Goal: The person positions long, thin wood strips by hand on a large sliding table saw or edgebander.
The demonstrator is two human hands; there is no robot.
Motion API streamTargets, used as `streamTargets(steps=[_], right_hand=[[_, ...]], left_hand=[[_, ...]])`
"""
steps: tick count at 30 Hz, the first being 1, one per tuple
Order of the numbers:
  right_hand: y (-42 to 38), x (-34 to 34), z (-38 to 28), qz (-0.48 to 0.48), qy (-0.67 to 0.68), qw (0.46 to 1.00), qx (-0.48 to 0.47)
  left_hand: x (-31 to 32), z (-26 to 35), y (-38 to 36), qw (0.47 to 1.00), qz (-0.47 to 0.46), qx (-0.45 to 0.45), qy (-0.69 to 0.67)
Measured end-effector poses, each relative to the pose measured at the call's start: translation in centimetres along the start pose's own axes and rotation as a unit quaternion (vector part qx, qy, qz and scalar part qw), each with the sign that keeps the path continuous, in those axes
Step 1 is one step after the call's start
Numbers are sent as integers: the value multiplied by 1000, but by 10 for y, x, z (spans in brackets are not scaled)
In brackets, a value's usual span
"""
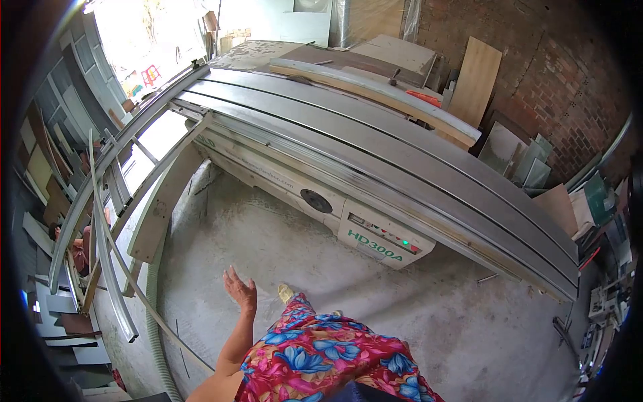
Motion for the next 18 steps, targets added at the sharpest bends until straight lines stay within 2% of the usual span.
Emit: streamTargets(steps=[3, 5, 8, 11, 18], right_hand=[[40, 20, 32, -150, 182, 970, 64], [30, 11, 8, -109, 122, 986, 38], [-30, -25, -92, -25, -54, 998, -12], [-81, -38, -164, 9, -105, 994, -38], [-80, -33, -163, 7, -68, 994, -90]], left_hand=[[-14, -20, -8, 999, 5, -32, 6], [-21, -31, -18, 999, 11, -40, 9], [-25, -41, -26, 999, 14, -34, -10], [-24, -42, -32, 996, -19, -47, -74], [-8, -26, -37, 982, -53, -70, -165]])
Point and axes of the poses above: each hand's wrist, its own y-axis towards the middle knuckle, its own x-axis out of the palm, z = x × y, the point moved 6 cm from there along y, towards the middle knuckle, and after that the axes turned 11 degrees about -y, right-handed, at the moved point
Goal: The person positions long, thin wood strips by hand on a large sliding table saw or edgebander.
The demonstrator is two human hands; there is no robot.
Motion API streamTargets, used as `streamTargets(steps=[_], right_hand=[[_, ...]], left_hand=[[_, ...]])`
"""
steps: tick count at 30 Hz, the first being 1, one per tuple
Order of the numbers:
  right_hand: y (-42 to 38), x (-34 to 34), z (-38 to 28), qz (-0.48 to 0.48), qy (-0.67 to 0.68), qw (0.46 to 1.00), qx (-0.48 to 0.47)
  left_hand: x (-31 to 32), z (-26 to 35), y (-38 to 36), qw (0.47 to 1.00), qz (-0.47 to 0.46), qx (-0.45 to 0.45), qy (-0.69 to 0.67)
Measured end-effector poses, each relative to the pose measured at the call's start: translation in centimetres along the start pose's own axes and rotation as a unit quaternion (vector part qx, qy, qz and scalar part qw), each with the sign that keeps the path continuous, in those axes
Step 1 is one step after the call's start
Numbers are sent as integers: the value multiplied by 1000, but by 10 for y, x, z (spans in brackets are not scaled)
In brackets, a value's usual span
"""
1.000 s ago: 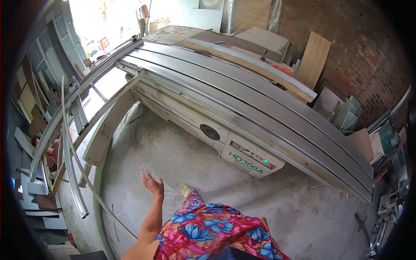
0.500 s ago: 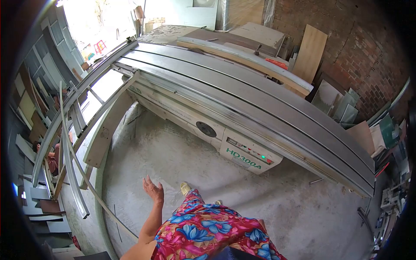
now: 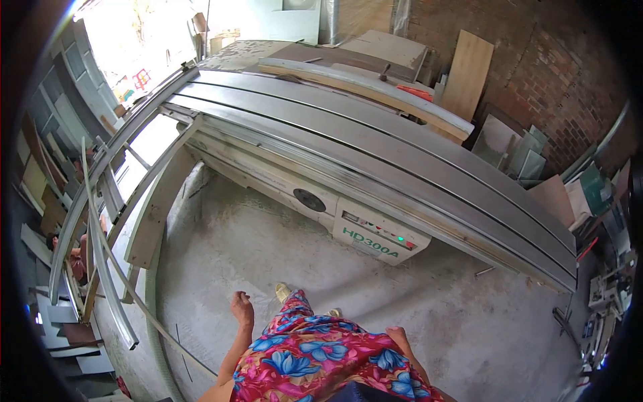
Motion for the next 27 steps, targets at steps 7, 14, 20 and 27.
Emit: streamTargets(steps=[7, 14, 20, 27], right_hand=[[34, 30, 71, -36, 53, 995, 83], [89, 28, 20, -36, 65, 992, 101], [110, 6, -91, 46, 94, 994, 24], [127, -18, -236, 213, 172, 961, -28]], left_hand=[[20, 1, 15, 999, -39, -25, -19], [40, -15, 69, 996, -13, -83, -22], [68, -37, 143, 997, -11, -67, 29], [97, -13, 243, 999, -36, -21, 9]])
Point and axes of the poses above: each hand's wrist, its own y-axis towards the middle knuckle, its own x-axis out of the palm, z = x × y, the point moved 6 cm from there along y, towards the middle knuckle, and after that the axes turned 11 degrees about -y, right-handed, at the moved point
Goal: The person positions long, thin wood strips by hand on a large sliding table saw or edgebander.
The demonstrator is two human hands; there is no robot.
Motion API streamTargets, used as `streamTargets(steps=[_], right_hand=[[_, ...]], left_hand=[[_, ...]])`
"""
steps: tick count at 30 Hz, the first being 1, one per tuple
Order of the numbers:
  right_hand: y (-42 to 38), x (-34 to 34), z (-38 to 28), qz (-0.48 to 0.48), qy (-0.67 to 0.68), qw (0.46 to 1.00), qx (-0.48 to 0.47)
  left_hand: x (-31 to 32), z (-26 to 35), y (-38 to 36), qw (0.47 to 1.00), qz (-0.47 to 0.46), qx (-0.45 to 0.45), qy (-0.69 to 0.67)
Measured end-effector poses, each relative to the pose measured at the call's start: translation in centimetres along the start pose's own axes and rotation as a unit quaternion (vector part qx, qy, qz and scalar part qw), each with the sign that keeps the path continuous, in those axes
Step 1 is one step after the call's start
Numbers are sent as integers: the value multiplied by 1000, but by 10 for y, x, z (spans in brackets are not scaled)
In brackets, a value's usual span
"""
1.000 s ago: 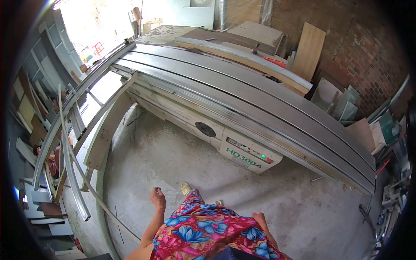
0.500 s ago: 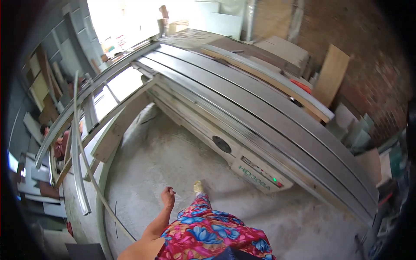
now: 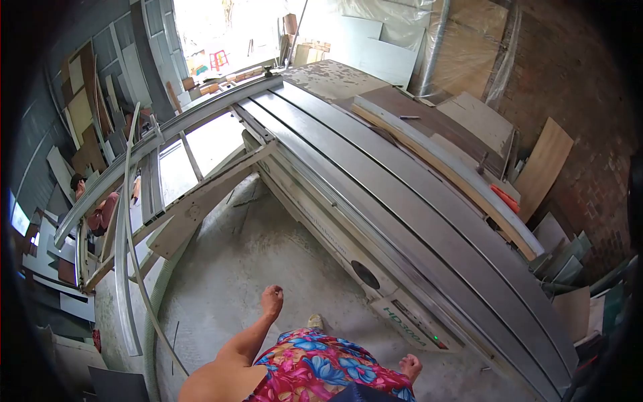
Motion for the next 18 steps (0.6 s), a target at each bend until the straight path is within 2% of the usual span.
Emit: streamTargets(steps=[5, 8, 11, 14, 18], right_hand=[[-4, 20, -132, 34, -75, 985, -153], [-3, 21, -191, 54, -64, 973, -215], [6, 15, -229, 85, -31, 965, -246], [33, 11, -255, 109, -5, 957, -268], [75, 6, -283, 128, 35, 948, -290]], left_hand=[[18, 44, 38, 999, 15, 51, 5], [39, 62, 47, 998, -46, 19, 40], [58, 70, 51, 993, -73, 41, 87], [66, 82, 59, 996, -53, 35, 55], [68, 110, 81, 999, -26, -15, -20]])
Point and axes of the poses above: each hand's wrist, its own y-axis towards the middle knuckle, its own x-axis out of the palm, z = x × y, the point moved 6 cm from there along y, towards the middle knuckle, and after that the axes turned 11 degrees about -y, right-handed, at the moved point
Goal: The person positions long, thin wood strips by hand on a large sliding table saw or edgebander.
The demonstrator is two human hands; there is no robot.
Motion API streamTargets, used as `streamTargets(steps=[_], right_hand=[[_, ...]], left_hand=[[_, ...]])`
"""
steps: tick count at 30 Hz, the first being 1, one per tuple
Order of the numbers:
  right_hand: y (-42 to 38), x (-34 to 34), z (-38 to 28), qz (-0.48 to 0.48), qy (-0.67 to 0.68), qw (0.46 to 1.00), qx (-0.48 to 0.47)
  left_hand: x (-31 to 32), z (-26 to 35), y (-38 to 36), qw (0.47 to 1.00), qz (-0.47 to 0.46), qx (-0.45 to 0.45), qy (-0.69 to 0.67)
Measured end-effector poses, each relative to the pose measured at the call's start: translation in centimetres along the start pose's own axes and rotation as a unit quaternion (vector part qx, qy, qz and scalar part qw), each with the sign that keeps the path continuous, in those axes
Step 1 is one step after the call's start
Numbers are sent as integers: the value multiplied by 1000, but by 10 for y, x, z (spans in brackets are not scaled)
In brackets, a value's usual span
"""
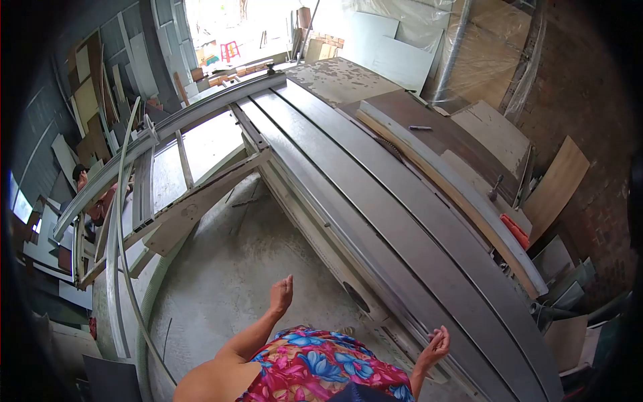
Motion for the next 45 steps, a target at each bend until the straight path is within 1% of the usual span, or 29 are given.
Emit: streamTargets(steps=[3, 4, 6, 9, 12, 15, 16, 19, 20, 24, 25, 26, 27, 29, 30, 32, 35, 36, 39, 43, 45], right_hand=[[27, 14, 9, 15, 15, 1000, -11], [35, 19, 13, 17, 18, 999, -21], [53, 26, 12, 24, -2, 999, -47], [67, 41, 0, 28, -55, 995, -83], [77, 59, -11, 40, -73, 992, -98], [83, 73, -32, 32, -125, 987, -98], [84, 77, -34, 35, -146, 984, -93], [83, 89, -43, 65, -180, 976, -102], [83, 93, -44, 70, -200, 973, -90], [85, 101, -48, 93, -302, 947, -58], [86, 102, -49, 101, -331, 937, -53], [86, 102, -47, 100, -324, 941, -10], [86, 104, -49, 104, -358, 928, -17], [88, 106, -56, 111, -425, 898, -30], [89, 107, -58, 115, -431, 895, -8], [90, 109, -59, 112, -461, 880, 8], [90, 110, -53, 106, -492, 864, 25], [90, 111, -51, 103, -499, 860, 29], [91, 112, -51, 104, -510, 853, 35], [91, 114, -52, 110, -517, 848, 30], [90, 114, -49, 110, -522, 845, 28]], left_hand=[[10, 7, 28, 998, 33, 44, -17], [11, 14, 36, 998, 40, 42, -31], [8, 41, 54, 996, 57, 37, -62], [4, 91, 75, 982, 58, 51, -174], [5, 140, 111, 973, 101, 117, -172], [22, 169, 163, 954, 82, 141, -252], [26, 191, 177, 949, 79, 179, -249], [48, 222, 231, 958, 92, 181, -203], [58, 233, 249, 940, 107, 218, -238], [91, 268, 309, 951, 72, 230, -193], [100, 274, 322, 955, 56, 219, -194], [109, 280, 334, 958, 40, 209, -194], [118, 284, 346, 960, 25, 200, -194], [135, 296, 371, 952, 11, 222, -210], [144, 303, 382, 948, 4, 230, -221], [158, 319, 404, 941, 1, 258, -217], [177, 349, 429, 926, -11, 281, -253], [182, 357, 435, 932, -26, 262, -249], [205, 374, 457, 911, -42, 290, -290], [227, 394, 474, 899, -68, 300, -312], [235, 402, 479, 907, -75, 298, -289]])
Point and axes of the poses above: each hand's wrist, its own y-axis towards the middle knuckle, its own x-axis out of the palm, z = x × y, the point moved 6 cm from there along y, towards the middle knuckle, and after that the axes turned 11 degrees about -y, right-handed, at the moved point
